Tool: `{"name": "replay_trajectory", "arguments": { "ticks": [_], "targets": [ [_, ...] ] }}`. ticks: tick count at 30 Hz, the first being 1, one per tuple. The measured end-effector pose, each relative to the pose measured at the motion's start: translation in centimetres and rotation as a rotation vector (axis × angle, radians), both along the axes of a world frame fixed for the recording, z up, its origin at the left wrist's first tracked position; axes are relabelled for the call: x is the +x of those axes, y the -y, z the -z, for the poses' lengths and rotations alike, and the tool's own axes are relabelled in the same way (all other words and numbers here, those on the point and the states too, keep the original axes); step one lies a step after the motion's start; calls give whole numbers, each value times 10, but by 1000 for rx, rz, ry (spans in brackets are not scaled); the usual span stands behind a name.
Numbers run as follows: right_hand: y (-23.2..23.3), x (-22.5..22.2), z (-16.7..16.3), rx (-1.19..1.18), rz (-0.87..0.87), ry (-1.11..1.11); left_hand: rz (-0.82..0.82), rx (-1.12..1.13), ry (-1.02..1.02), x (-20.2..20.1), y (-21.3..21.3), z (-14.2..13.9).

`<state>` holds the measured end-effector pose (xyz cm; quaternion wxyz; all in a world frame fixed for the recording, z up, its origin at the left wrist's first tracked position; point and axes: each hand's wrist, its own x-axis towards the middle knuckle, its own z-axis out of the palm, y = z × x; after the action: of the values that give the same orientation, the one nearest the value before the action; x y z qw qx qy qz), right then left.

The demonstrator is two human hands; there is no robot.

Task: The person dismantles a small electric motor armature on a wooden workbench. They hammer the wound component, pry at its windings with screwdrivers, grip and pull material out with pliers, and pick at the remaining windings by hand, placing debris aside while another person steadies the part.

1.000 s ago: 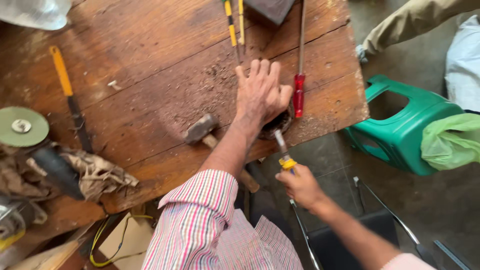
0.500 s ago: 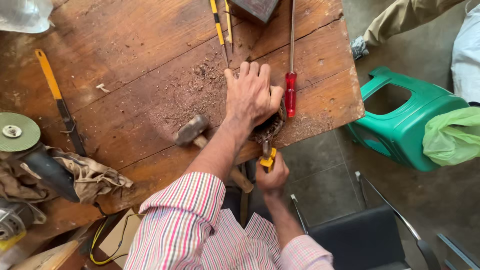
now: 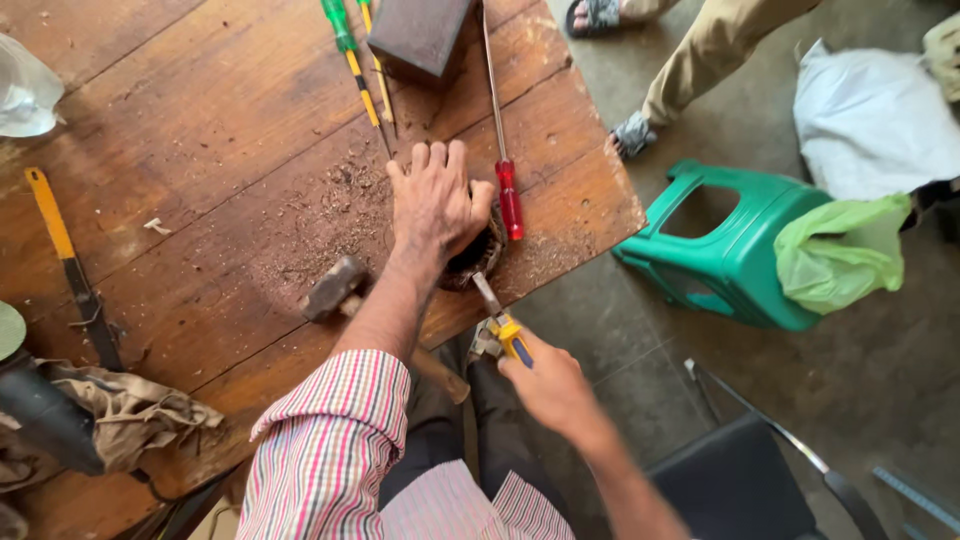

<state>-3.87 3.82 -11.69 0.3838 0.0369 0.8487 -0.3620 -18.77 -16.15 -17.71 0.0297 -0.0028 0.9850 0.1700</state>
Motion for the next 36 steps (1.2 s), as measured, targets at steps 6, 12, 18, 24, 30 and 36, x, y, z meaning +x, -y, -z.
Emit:
{"name": "replay_trajectory", "arguments": {
  "ticks": [6, 12, 18, 24, 30, 36],
  "targets": [
    [-31, -71, -13, -517, 258, 891, -38, 32, -13, -1, 0, 0],
    [-15, -38, 0, -769, 669, 1297, -7, 47, -92, 1, 2, 0],
    [-9, -4, 25, -723, 656, 1032, 23, 43, 0, -1, 4, 1],
    [34, 11, 43, -184, 245, -189, 6, 55, -122, -2, 6, -3],
    [55, 1, 50, -65, 240, -583, 4, 78, -35, -5, 7, -7],
    [41, 5, 15, 27, 278, -439, 14, 91, -78, -3, 5, -4]
  ]
}}
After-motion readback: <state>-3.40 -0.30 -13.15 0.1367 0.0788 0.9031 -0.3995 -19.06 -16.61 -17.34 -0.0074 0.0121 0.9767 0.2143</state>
